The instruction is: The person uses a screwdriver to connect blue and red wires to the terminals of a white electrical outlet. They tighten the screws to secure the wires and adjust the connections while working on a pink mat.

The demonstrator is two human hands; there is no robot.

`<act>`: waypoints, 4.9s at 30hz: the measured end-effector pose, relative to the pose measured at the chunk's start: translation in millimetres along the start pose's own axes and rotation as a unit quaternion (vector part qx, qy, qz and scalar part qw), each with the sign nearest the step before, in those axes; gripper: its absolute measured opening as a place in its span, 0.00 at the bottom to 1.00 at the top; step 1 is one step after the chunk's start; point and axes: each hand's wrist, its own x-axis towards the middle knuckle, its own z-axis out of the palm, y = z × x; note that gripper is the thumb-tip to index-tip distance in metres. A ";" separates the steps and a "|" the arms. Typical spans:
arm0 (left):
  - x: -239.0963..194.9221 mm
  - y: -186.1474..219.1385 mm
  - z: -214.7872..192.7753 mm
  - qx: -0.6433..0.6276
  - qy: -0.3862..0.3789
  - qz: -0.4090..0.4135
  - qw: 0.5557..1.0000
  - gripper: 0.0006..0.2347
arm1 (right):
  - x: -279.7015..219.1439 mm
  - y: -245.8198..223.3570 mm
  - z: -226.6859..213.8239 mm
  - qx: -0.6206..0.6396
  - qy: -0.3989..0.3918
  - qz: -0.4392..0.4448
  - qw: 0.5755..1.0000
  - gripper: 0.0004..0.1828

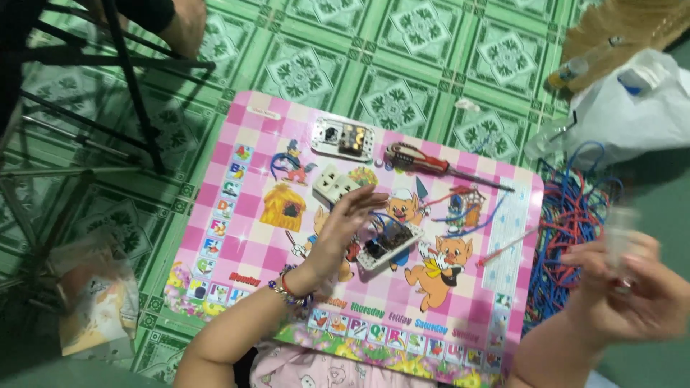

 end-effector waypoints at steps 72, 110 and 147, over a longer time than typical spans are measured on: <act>-1.9 -64.3 -9.7 0.444 -0.179 0.183 0.859 0.29 | -26.4 -4.3 94.7 0.101 -0.365 -0.139 0.915 0.15; -4.7 -53.8 -8.6 0.449 -0.169 0.200 0.854 0.26 | -42.7 6.8 89.5 0.031 -0.309 -0.039 0.950 0.26; 3.0 -24.0 13.1 0.379 -0.054 0.266 0.885 0.17 | -47.2 14.8 90.3 0.119 -0.311 0.003 0.943 0.28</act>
